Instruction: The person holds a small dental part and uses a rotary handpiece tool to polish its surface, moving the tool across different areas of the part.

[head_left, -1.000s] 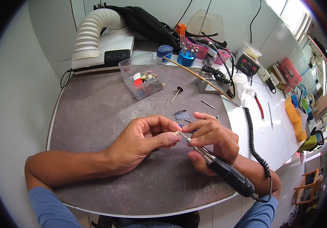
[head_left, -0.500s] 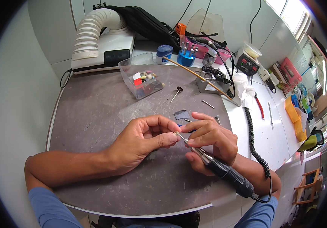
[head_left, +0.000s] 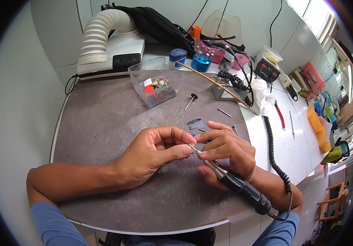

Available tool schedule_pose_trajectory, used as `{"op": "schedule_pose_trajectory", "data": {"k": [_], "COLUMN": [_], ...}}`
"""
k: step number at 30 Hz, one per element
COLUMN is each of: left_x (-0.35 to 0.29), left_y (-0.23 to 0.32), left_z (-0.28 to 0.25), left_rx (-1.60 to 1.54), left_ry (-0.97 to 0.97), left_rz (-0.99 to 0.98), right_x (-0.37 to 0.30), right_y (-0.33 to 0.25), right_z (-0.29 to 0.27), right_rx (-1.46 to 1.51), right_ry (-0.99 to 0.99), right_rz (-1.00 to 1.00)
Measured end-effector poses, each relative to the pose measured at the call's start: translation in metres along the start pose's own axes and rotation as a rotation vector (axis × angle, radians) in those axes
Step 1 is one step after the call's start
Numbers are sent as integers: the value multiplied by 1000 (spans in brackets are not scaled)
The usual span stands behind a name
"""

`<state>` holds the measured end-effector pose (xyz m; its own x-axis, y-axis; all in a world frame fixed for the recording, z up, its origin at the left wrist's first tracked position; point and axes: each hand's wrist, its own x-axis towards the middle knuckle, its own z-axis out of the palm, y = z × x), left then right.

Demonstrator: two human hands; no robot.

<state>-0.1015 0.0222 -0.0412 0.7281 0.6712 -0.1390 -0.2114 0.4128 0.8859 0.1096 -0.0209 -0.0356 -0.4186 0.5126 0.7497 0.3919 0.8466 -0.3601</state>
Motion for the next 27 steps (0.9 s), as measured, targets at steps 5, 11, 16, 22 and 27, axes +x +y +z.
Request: {"op": "schedule_pose_trajectory", "data": {"k": [5,11,16,22,27], "left_x": [1,0,0,-1,0], "left_y": [0,0,-1,1,1], "left_z": [0,2,0,1,1], "left_rx": [18,19,45,44,53], "left_ry": [1,25,18,3,-1], "left_rz": [11,3,8,-6,13], "right_x": [0,-4,-2,-1,-3], "right_y": [-1,2,1,0,1], "right_z": [-1,1,0,0,1], "right_rx": [-28,2,1,-3,0], "right_ry": [-2,49,27,1,16], "right_rz": [33,28,30,16,33]}}
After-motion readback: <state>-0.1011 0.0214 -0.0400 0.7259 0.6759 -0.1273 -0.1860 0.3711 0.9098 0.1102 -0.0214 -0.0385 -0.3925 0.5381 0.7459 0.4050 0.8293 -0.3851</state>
